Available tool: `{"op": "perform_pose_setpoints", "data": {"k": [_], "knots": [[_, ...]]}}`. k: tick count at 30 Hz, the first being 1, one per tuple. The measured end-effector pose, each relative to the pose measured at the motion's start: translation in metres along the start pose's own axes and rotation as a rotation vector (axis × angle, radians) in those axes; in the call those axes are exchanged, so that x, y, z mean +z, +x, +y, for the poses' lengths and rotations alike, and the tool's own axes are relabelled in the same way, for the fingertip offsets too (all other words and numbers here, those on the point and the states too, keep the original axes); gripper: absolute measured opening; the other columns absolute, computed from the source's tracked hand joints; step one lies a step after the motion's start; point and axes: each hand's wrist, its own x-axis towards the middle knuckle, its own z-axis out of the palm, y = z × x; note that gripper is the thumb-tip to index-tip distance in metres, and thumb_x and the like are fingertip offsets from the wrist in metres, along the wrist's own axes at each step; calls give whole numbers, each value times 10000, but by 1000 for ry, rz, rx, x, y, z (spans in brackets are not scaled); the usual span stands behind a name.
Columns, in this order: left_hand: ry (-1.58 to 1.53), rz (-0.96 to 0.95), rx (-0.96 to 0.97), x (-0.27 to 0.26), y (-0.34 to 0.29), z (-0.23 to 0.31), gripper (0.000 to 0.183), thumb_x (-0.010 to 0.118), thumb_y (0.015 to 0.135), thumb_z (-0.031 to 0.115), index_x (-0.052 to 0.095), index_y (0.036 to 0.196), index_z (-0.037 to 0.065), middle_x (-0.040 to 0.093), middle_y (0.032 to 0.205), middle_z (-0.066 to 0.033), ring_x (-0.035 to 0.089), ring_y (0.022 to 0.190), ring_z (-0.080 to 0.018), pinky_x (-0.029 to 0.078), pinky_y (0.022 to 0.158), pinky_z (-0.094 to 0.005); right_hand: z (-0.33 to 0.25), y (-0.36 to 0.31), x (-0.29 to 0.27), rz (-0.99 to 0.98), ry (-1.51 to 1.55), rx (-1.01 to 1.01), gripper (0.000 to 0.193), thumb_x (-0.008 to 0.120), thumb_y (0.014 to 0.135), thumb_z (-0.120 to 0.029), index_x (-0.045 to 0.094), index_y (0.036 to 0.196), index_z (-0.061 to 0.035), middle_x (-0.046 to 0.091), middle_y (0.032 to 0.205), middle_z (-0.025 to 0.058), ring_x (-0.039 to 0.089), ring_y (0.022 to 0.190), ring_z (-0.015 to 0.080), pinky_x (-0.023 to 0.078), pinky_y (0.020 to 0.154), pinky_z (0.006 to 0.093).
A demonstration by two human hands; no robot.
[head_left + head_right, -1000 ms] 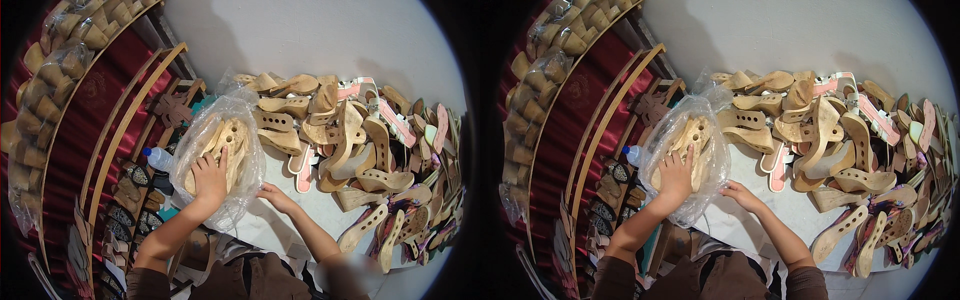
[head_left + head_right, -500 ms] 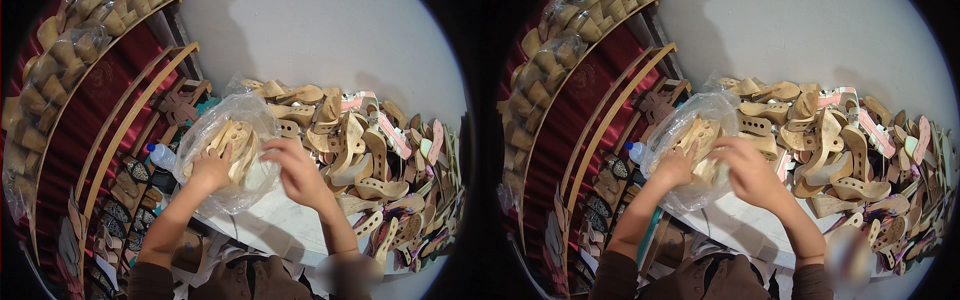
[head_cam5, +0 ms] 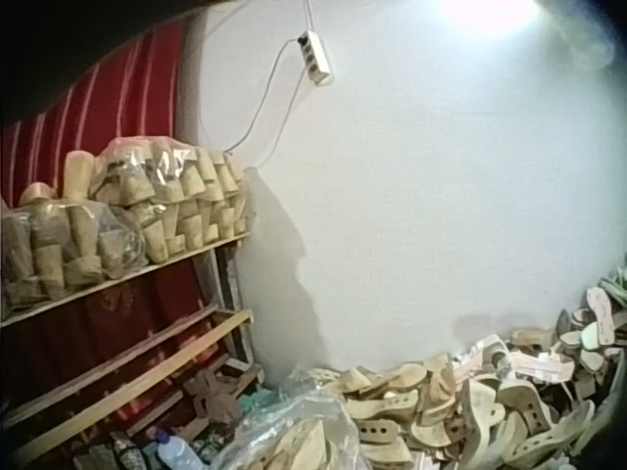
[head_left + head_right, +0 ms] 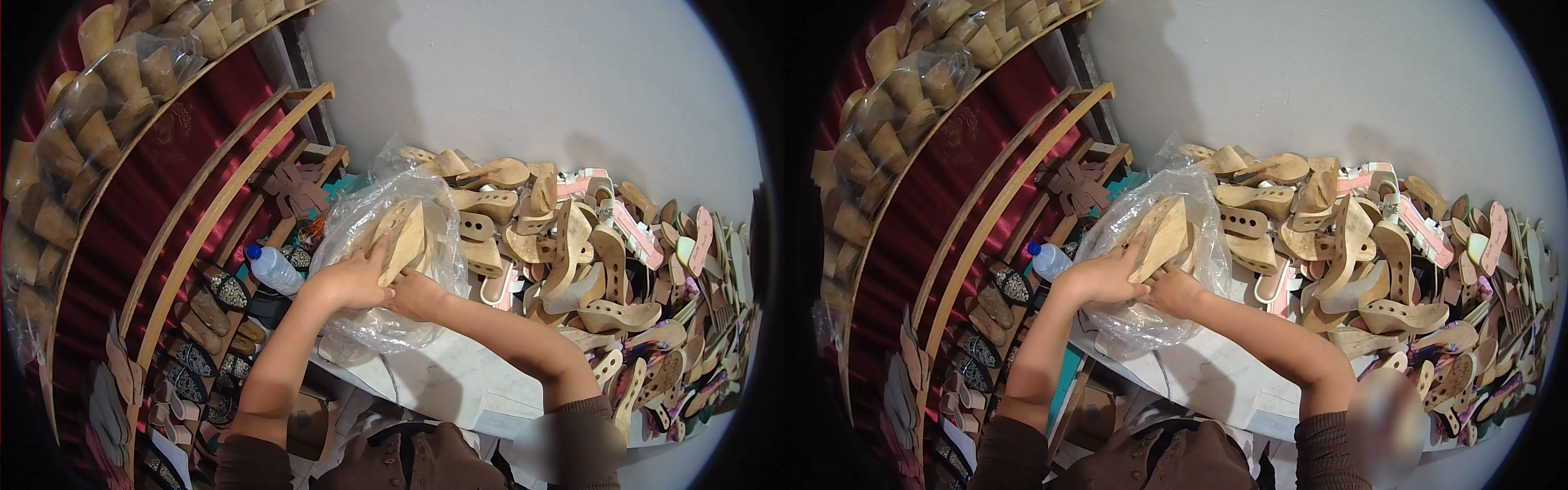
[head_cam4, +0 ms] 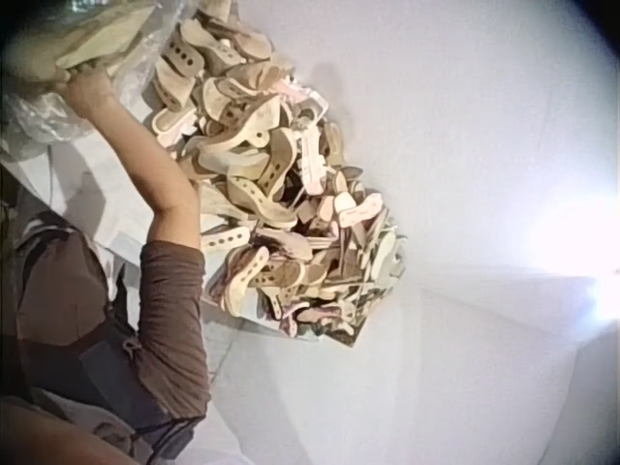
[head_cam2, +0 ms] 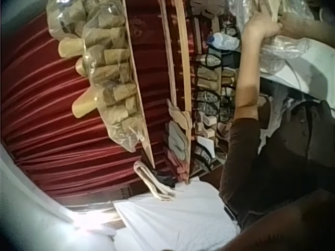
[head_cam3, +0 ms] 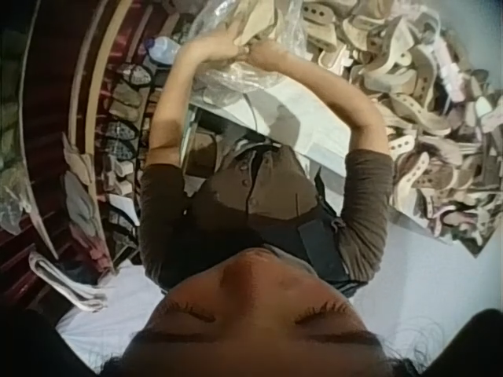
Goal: Organizing and packing wooden shoe soles into a plastic bag.
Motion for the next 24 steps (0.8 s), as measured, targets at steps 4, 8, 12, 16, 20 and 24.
{"op": "perform_pose_setpoints", "data": {"k": [4,8,12,16,20,24], "knots": [[-26,-39,17,-3,-2,-1,936,559,763,428,-31,1409,93,247,1350,-326,324,1249,-383,294,1017,-382,-1,5,9,-8,-52,-121,303,415,863,-196,417,1161,-142,495,1185,92,467,1124,283,345,954,450],[-12,-72,58,-7,-1,0,930,554,760,424,-22,1410,89,309,1314,-327,387,1203,-385,330,989,-384,-4,4,29,280,30,-128,237,392,866,-209,419,1090,-134,535,1071,109,536,1011,284,401,894,435],[22,-142,40,-11,-2,0,944,559,741,434,-9,1411,87,375,1271,-317,442,1152,-384,363,958,-381,-8,5,23,251,11,-133,249,402,858,-213,431,1088,-122,537,1014,107,554,950,278,473,789,396],[8,-128,51,-6,0,-4,946,555,732,439,-6,1412,98,395,1251,-321,450,1143,-385,366,955,-380,-9,5,27,72,345,-122,294,427,842,-205,446,1119,-107,504,1064,108,554,941,281,520,663,351],[41,-126,42,-5,-2,-4,937,552,744,437,-15,1412,104,379,1264,-322,448,1146,-384,365,956,-383,-4,-2,22,153,229,-217,328,440,832,-171,441,1156,-126,485,1134,91,528,1029,282,509,721,372],[74,-79,16,1,-2,-6,924,549,762,427,-26,1412,111,337,1295,-323,429,1165,-391,354,970,-387,2,-10,36,42,181,209,347,497,800,-133,480,1146,-126,504,1174,93,497,1090,277,402,906,414]]}}
